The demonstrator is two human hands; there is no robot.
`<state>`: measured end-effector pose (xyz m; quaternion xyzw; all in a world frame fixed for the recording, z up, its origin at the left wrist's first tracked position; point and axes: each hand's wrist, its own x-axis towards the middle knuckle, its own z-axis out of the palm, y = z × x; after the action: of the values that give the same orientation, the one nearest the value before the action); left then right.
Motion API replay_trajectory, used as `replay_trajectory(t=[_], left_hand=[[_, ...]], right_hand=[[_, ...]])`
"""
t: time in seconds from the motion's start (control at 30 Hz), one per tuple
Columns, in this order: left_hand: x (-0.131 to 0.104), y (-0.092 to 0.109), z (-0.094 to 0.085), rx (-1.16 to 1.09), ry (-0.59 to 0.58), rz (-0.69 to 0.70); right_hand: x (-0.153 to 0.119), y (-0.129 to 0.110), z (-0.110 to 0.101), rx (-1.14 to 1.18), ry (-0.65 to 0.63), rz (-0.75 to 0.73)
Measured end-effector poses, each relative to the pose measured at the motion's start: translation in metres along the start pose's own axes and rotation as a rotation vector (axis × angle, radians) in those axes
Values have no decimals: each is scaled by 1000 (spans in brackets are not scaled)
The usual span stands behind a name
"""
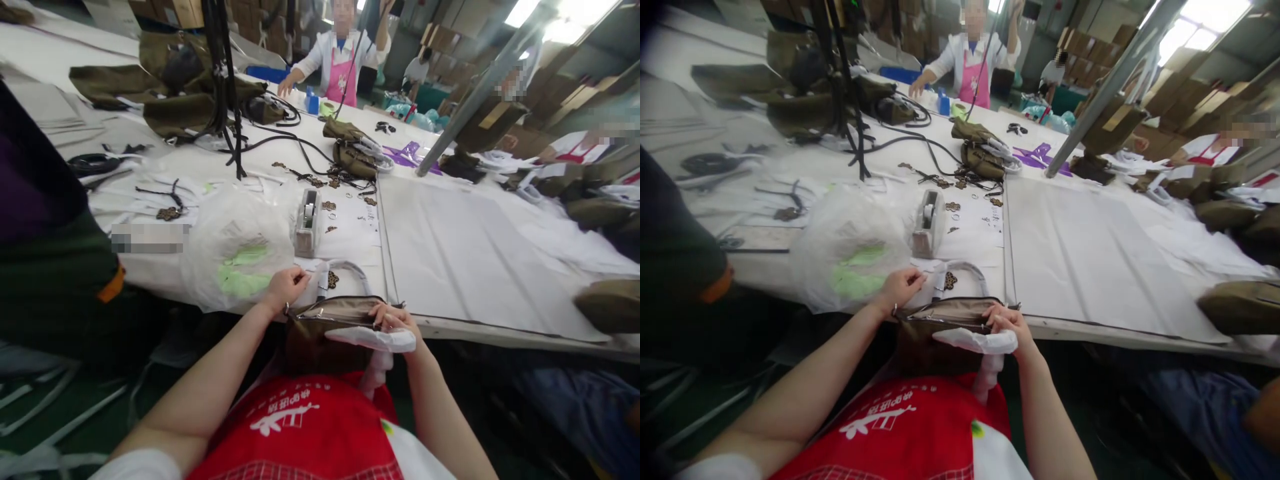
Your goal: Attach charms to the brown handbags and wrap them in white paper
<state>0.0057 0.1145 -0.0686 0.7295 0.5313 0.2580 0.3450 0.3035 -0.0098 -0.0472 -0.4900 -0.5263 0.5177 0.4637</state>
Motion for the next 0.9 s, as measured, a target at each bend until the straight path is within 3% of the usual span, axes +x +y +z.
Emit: replay_trajectory(t=[0.17,0.37,0.9], left_hand=[[0,1,0,5,3,0],[0,2,-1,11,14,37],[2,-6,3,17,17,16]], right_hand=[[1,2,4,-35,10,9],[9,19,13,-156,150,40],[13,30,19,-107,138,37]])
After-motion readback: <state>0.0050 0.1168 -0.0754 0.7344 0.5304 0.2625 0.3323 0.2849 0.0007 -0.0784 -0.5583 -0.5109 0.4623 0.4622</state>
